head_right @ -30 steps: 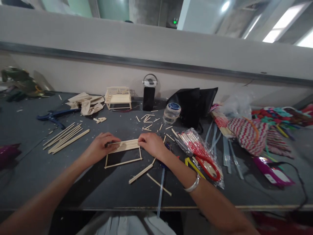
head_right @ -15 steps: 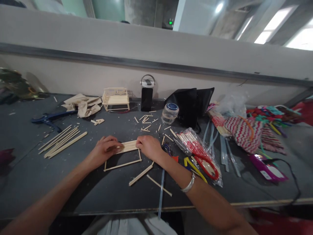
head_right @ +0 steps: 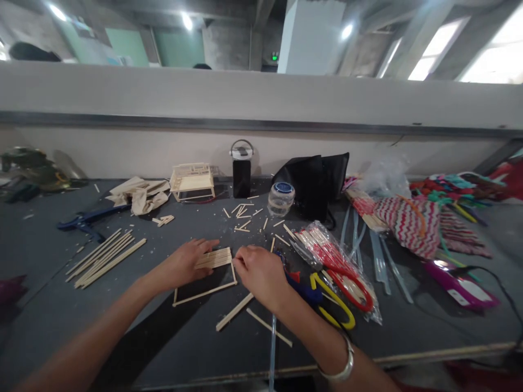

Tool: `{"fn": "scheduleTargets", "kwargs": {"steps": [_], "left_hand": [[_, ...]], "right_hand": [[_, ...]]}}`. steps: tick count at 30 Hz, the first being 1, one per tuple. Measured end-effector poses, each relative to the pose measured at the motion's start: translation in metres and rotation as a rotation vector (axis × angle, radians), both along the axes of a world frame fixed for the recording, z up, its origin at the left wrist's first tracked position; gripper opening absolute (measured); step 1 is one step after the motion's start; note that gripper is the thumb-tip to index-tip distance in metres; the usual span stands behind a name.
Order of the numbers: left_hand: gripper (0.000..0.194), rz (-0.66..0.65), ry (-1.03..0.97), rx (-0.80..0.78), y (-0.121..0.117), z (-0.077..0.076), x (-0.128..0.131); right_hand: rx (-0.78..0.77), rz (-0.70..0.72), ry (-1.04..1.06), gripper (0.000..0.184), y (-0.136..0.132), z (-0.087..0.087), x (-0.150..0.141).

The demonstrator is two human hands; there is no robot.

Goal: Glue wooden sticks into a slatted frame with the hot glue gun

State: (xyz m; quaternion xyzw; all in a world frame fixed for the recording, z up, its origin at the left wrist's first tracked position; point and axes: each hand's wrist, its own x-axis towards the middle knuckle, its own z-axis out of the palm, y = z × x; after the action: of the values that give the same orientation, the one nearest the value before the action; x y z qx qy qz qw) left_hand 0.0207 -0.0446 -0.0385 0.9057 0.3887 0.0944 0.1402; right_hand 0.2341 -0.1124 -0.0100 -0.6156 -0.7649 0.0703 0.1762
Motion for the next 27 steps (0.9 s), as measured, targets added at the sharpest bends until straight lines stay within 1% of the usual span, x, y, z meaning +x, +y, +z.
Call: {"fn": "scheduleTargets", "kwargs": {"steps": [2, 5, 7, 10, 12, 14, 17, 19, 23, 27], "left_hand": [[0.061, -0.019, -0.028, 0.004, 0.003, -0.001, -0.001], [0.061, -0.012, -0.043, 0.021, 0.005, -0.001, -0.001], [0.065, -0.002, -0.048, 0.033, 0.002, -0.001, -0.002], [0.073, 0.032, -0.051, -0.005, -0.003, 0.004, -0.006], [0.075, 0.057, -0.059, -0.044, -0.006, 0.009, -0.009], [0.077, 0.066, -0.096, -0.061, -0.008, 0.014, -0.011], [0.077, 0.070, -0.161, -0.055, -0.008, 0.020, -0.014], [0.075, 0.083, -0.188, -0.042, -0.008, 0.021, -0.015], [0.072, 0.082, -0.224, -0.042, -0.006, 0.021, -0.017], [0.067, 0.043, -0.217, -0.071, -0.007, 0.021, -0.015]], "right_hand": [[0.022, -0.003, 0.044, 0.015, 0.006, 0.008, 0.005], [0.075, -0.007, 0.139, 0.013, 0.014, 0.017, 0.013], [0.122, -0.016, 0.198, 0.012, 0.018, 0.019, 0.016], [0.156, -0.057, 0.291, 0.012, 0.022, 0.015, 0.018], [0.106, -0.069, 0.348, 0.012, 0.023, 0.010, 0.018], [0.004, -0.057, 0.380, 0.013, 0.023, 0.005, 0.015], [-0.157, -0.005, 0.392, 0.019, 0.020, -0.001, 0.008], [-0.234, 0.039, 0.418, 0.022, 0.018, -0.005, 0.004], [-0.300, 0.097, 0.483, 0.018, 0.014, -0.010, -0.001], [-0.329, 0.101, 0.453, 0.013, 0.012, -0.012, -0.004]]}}
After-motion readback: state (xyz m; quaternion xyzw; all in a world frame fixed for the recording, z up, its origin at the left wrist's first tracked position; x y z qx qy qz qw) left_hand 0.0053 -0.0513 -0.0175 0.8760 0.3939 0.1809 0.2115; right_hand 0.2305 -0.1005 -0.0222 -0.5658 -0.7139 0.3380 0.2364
